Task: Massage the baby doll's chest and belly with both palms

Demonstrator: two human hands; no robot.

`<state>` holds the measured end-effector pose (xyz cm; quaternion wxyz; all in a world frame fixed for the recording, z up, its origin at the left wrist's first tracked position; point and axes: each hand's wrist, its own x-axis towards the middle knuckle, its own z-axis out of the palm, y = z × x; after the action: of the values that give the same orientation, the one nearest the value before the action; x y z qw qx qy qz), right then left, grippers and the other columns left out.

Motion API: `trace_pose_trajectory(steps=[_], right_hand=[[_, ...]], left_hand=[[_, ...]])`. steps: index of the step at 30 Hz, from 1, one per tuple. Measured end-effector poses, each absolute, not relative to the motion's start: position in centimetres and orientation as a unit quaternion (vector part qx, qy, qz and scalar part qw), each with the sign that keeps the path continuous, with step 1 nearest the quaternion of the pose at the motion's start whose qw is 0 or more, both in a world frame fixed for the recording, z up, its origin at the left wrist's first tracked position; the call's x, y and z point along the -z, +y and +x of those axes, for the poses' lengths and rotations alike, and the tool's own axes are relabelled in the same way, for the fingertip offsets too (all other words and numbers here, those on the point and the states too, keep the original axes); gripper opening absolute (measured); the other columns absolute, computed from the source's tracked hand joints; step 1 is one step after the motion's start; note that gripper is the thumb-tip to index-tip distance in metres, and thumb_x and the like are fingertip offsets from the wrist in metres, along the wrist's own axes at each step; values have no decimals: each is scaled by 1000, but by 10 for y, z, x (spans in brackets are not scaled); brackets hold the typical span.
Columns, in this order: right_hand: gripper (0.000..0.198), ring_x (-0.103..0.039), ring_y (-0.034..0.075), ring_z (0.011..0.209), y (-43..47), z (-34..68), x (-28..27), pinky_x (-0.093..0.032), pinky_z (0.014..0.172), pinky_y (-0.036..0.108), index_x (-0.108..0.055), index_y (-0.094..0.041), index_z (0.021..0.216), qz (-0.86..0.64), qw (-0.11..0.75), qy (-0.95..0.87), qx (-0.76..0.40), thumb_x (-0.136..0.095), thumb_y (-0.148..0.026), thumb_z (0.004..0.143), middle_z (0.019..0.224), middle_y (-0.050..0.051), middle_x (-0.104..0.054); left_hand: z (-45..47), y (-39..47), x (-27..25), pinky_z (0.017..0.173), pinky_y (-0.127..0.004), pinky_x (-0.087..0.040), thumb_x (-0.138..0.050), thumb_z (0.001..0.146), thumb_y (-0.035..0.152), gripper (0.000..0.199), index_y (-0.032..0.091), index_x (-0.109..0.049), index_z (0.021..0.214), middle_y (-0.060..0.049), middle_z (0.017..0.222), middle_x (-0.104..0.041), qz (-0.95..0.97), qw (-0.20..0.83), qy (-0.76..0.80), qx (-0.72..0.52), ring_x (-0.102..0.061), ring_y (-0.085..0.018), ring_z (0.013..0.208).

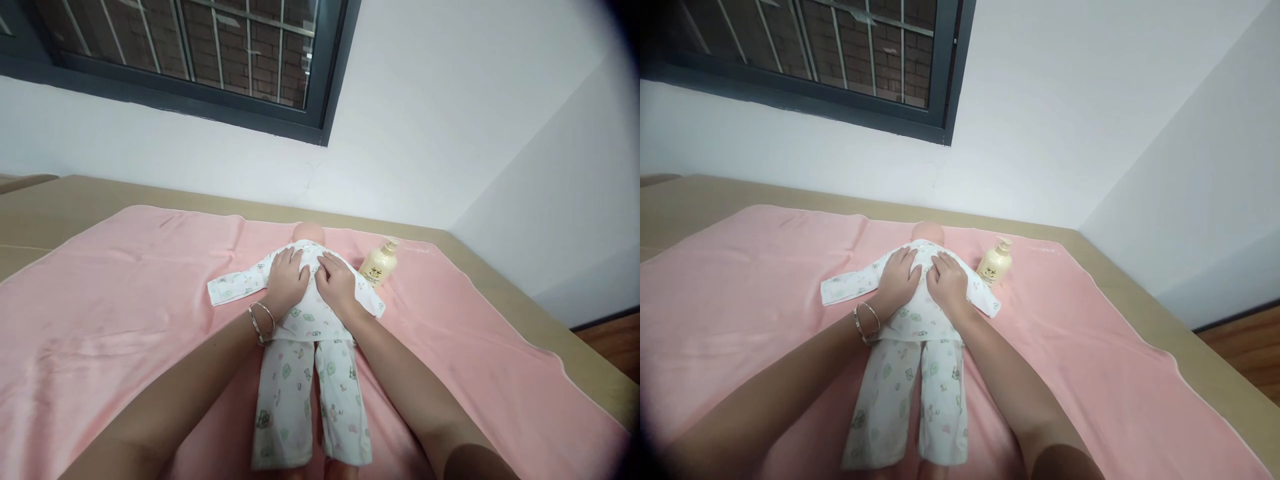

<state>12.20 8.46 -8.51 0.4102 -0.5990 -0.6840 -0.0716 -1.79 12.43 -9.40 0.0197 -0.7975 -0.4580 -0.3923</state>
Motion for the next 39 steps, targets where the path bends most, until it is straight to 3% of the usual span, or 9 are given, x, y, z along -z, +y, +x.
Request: trace_pose_trajectory(steps=[5,9,14,18,23,30,33,39], right_hand=[[40,-47,22,130,93,128,83,-31,114,40,-64,-14,121,-564,385,-728,59,-43,-21,87,133,10,-59],[44,-43,23,134,96,132,80,-27,116,41,-57,-13,129,-574,349,-739,44,-43,-25,89,139,11,-53],[54,-35,29,138,93,128,75,-26,114,44,-42,-4,140,-637,283,-716,33,-38,-32,94,144,20,-45],[57,-32,33,139,93,125,72,-23,115,46,-38,2,142,-646,241,-724,19,-33,-33,96,147,25,-39],[53,-31,31,140,86,117,65,-24,113,47,-37,-6,144,-639,226,-735,21,-32,-28,96,150,20,-36],[48,-42,32,133,63,111,44,-33,107,44,-47,-11,138,-629,166,-759,17,-36,-29,96,140,20,-50],[46,-43,31,131,70,118,48,-37,104,44,-48,-14,138,-643,194,-741,5,-36,-32,96,138,18,-51],[48,-36,25,138,93,136,67,-24,114,44,-44,-13,141,-574,227,-785,45,-35,-35,99,144,16,-45]], left_hand=[[-19,127,95,107,-45,-39,-38,92,27,38,11,-58,122,-15,125,-58,-809,5,-427,405,-50,-27,119],[-19,130,97,112,-48,-32,-40,91,28,42,12,-53,128,-15,135,-53,-806,-22,-445,391,-43,-29,130],[-19,131,97,114,-54,-25,-38,94,34,47,14,-47,135,-15,143,-46,-809,-31,-465,357,-36,-31,137],[-20,130,94,113,-53,-28,-35,95,34,46,14,-48,135,-15,143,-47,-822,-16,-454,344,-38,-30,135],[-23,122,89,111,-49,-34,-34,95,28,41,15,-56,127,-12,136,-56,-831,23,-422,361,-45,-27,130],[-24,107,85,94,-44,-48,-40,92,28,31,17,-67,103,-12,114,-66,-796,76,-460,386,-58,-28,107],[-23,111,86,97,-45,-45,-42,91,30,33,15,-64,111,-13,117,-64,-796,64,-468,378,-55,-29,111],[-24,125,95,111,-51,-31,-40,93,34,45,12,-49,132,-15,139,-50,-815,15,-454,360,-41,-30,132]])
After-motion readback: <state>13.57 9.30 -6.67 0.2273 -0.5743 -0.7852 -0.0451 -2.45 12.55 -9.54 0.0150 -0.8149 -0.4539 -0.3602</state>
